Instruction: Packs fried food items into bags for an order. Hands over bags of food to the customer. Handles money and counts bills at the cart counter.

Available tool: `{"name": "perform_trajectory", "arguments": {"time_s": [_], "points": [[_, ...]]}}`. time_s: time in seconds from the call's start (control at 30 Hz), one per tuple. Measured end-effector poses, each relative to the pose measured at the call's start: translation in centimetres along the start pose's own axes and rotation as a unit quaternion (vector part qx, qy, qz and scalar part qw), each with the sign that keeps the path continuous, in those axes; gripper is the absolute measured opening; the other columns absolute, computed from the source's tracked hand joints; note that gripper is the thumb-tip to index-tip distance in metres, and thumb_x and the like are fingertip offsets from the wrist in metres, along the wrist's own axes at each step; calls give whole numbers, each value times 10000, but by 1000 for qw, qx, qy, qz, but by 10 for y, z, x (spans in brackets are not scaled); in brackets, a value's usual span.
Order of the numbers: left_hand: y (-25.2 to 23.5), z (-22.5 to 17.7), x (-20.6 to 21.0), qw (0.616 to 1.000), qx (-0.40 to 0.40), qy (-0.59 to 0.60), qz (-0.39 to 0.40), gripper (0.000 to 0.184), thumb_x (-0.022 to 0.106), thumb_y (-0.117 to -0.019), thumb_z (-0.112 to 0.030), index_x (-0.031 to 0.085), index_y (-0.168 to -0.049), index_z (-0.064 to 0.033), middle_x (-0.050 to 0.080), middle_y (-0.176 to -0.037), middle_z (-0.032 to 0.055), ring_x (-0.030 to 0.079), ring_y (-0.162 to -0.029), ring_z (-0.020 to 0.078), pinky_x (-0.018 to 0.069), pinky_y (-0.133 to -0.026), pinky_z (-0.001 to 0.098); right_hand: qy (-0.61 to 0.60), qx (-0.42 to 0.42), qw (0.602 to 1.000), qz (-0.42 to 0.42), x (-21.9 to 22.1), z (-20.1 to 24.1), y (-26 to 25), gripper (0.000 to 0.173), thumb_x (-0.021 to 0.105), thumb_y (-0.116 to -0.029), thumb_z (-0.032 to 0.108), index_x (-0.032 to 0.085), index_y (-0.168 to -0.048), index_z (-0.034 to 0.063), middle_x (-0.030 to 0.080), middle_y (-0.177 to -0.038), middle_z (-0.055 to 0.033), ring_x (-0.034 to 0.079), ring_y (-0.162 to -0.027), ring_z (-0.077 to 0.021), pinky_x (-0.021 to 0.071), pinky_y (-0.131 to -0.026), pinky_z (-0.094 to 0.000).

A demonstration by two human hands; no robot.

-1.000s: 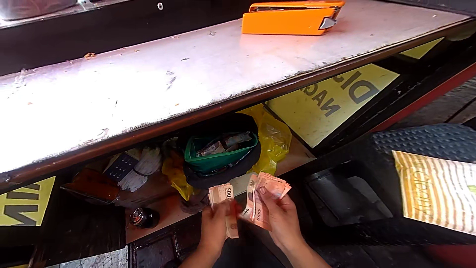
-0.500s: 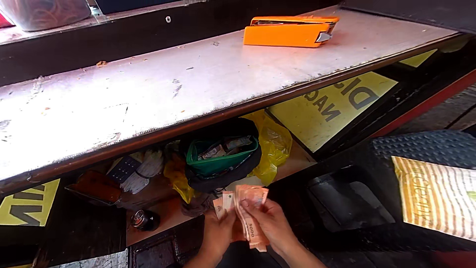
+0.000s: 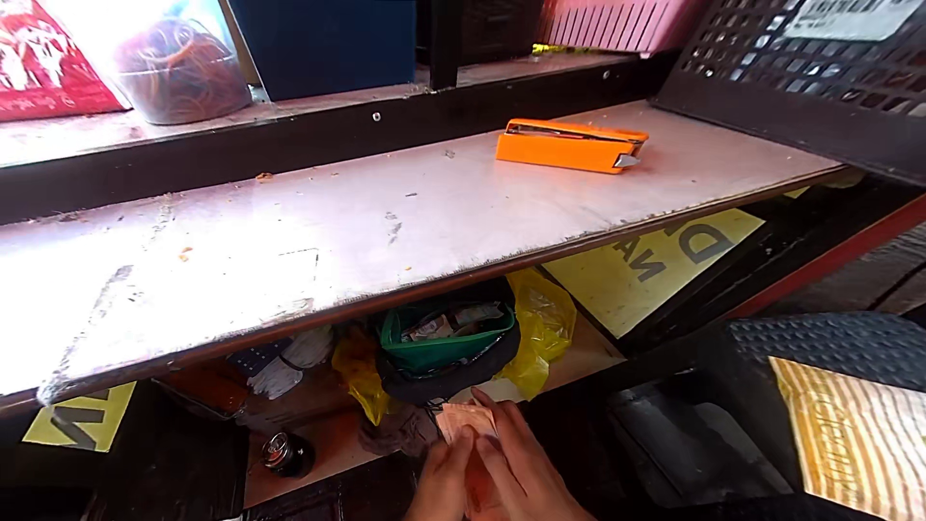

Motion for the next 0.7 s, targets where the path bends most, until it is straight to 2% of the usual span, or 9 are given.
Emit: {"name": "perform_trajectory", "arguments": {"time_s": [0.07,0.13,0.2,0.27,0.33,0.47,0.53,0.63,0.7], "points": [[2,3,-7,996,-37,56,-53,376,334,-1126,-216,577,-1225,54,736,-1008,158,733,-947,225,614,-884,411,61,-38,997,-32,-18,21,-19,608,446,-1022,444,496,-1511,85,596,-1291,-172,629,-1092,-256,581,-874,-464],[2,3,-10,988,-65,126,-59,397,318,-1129,-235,556,-1266,53,732,-1038,192,736,-958,272,617,-874,444,91,-99,987,-86,-47,54,-52,488,554,-1019,426,610,-1404,132,651,-1196,-107,666,-973,-198,604,-795,-419],[3,-1,5,974,-83,206,42,468,226,-1122,-250,493,-1362,50,688,-1221,257,693,-1128,360,574,-972,509,149,-189,966,-95,-61,91,-91,307,581,-1022,308,723,-1240,146,692,-1105,-34,676,-969,-150,603,-833,-389],[5,-1,14,966,-106,219,84,416,249,-1096,-194,483,-1358,28,672,-1250,243,677,-1149,362,565,-974,530,224,-233,946,-15,-50,108,-135,224,599,-1014,223,761,-1152,149,724,-1103,-38,692,-1059,-201,584,-935,-434],[7,0,16,967,-121,207,85,349,328,-1063,-113,481,-1347,21,678,-1204,219,691,-1091,342,570,-949,540,306,-178,923,149,-24,101,-171,233,633,-1012,241,745,-1206,176,716,-1183,-61,673,-1131,-266,544,-974,-515],[7,-8,19,973,-91,178,113,376,333,-1053,-73,512,-1360,50,681,-1175,215,701,-1026,302,569,-950,489,367,-143,875,282,8,83,-193,186,652,-998,308,779,-1079,198,731,-1122,-53,676,-1097,-278,544,-923,-560],[6,-16,17,976,-75,165,119,401,295,-1065,-89,524,-1355,66,701,-1150,219,711,-1024,301,570,-955,476,347,-160,889,252,-4,88,-192,206,619,-1024,316,790,-1058,206,737,-1093,-41,681,-1081,-260,538,-933,-554],[3,-24,9,979,-51,166,109,429,266,-1072,-123,535,-1352,58,700,-1112,204,711,-970,280,588,-906,451,238,-250,938,23,-61,109,-182,178,656,-998,307,786,-1013,187,761,-998,-39,718,-989,-220,568,-873,-540],[0,-29,2,980,-29,174,93,440,258,-1073,-148,546,-1338,53,699,-1093,202,707,-938,271,589,-881,438,132,-220,965,-50,-93,111,-165,162,691,-982,298,775,-1058,183,747,-995,20,704,-945,-102,594,-865,-389]]}}
Point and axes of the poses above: each hand's wrist, its own y-axis away from the middle knuckle, its own x-axis out of the palm, z = x × y, the point moved 9 cm from there along -y, towards the middle knuckle
